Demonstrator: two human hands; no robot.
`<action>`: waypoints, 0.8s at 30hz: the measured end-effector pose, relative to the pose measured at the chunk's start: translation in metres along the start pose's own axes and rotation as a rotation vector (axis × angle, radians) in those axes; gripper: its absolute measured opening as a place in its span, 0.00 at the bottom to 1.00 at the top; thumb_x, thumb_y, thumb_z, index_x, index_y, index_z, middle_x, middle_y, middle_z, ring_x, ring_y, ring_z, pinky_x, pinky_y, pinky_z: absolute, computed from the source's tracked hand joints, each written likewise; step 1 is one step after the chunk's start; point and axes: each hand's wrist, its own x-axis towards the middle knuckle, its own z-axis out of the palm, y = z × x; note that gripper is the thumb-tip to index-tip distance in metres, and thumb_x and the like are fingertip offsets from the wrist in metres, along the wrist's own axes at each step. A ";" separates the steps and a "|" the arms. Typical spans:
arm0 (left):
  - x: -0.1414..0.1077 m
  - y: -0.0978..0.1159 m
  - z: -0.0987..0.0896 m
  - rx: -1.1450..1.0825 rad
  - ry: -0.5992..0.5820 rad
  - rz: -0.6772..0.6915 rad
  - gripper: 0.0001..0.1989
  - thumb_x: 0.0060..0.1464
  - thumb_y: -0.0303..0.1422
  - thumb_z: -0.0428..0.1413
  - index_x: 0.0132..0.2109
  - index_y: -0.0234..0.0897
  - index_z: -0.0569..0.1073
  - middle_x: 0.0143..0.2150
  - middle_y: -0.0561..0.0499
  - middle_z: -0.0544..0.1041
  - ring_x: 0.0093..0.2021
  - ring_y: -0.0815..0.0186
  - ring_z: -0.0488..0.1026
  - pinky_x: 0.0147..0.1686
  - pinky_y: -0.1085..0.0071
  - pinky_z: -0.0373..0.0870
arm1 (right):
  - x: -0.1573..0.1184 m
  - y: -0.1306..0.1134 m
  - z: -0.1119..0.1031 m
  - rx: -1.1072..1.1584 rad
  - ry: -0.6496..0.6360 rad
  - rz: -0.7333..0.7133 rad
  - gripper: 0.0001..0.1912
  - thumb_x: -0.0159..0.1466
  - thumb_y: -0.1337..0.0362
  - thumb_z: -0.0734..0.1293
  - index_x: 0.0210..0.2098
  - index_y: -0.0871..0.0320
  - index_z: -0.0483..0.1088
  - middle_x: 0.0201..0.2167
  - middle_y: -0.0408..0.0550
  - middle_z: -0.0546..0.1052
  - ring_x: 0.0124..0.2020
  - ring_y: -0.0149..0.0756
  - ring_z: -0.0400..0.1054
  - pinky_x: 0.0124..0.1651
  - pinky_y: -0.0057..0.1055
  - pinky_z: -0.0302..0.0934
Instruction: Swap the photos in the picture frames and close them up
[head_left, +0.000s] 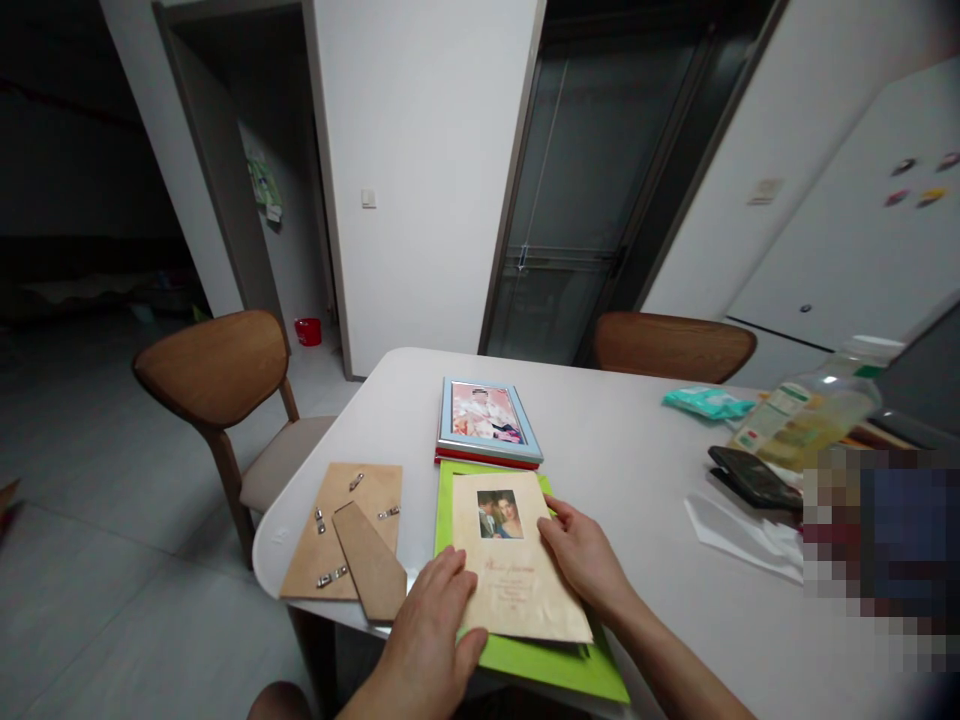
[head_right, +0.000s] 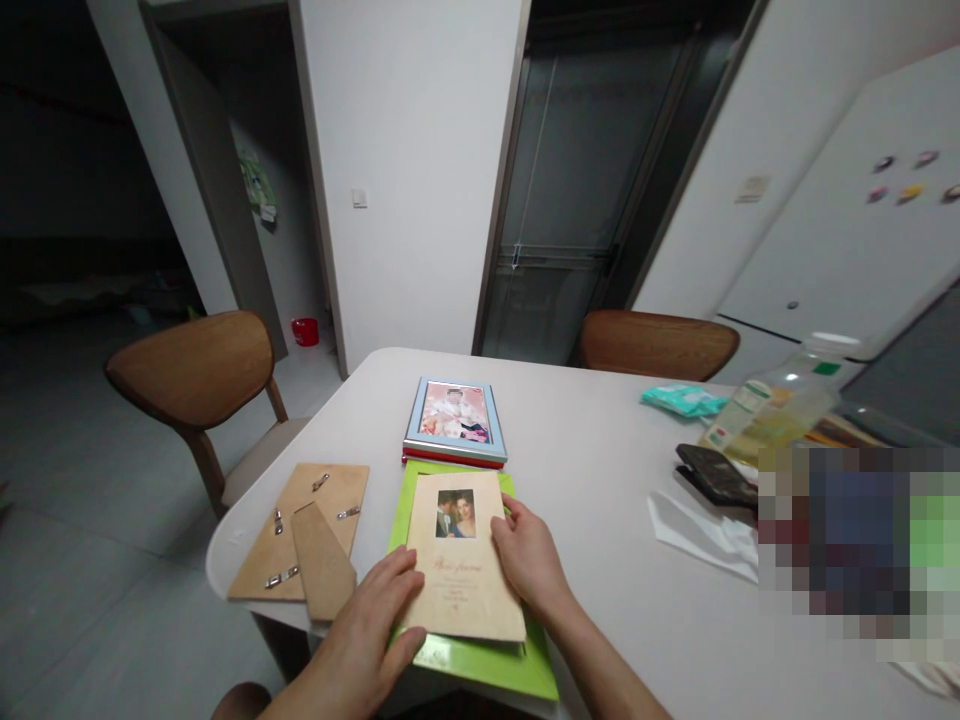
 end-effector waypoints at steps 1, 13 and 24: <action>0.002 0.001 -0.002 0.036 -0.006 0.001 0.18 0.44 0.24 0.51 0.46 0.29 0.67 0.55 0.39 0.62 0.56 0.56 0.56 0.54 0.57 0.54 | 0.001 0.000 -0.002 -0.158 0.033 -0.046 0.20 0.53 0.65 0.54 0.44 0.61 0.64 0.25 0.47 0.74 0.25 0.36 0.67 0.28 0.30 0.58; -0.031 -0.050 -0.055 0.252 0.164 -0.026 0.25 0.43 0.26 0.53 0.52 0.33 0.62 0.57 0.40 0.59 0.56 0.56 0.56 0.53 0.57 0.57 | -0.013 -0.019 0.018 -0.667 0.006 -0.338 0.19 0.57 0.61 0.56 0.47 0.61 0.62 0.38 0.53 0.69 0.35 0.36 0.64 0.36 0.29 0.55; -0.057 -0.125 -0.089 0.341 0.276 -0.061 0.22 0.39 0.34 0.59 0.45 0.36 0.69 0.50 0.42 0.69 0.48 0.55 0.67 0.46 0.61 0.65 | -0.052 -0.069 0.141 -0.438 -0.362 -0.573 0.27 0.43 0.62 0.67 0.44 0.55 0.62 0.38 0.49 0.63 0.39 0.39 0.59 0.41 0.34 0.56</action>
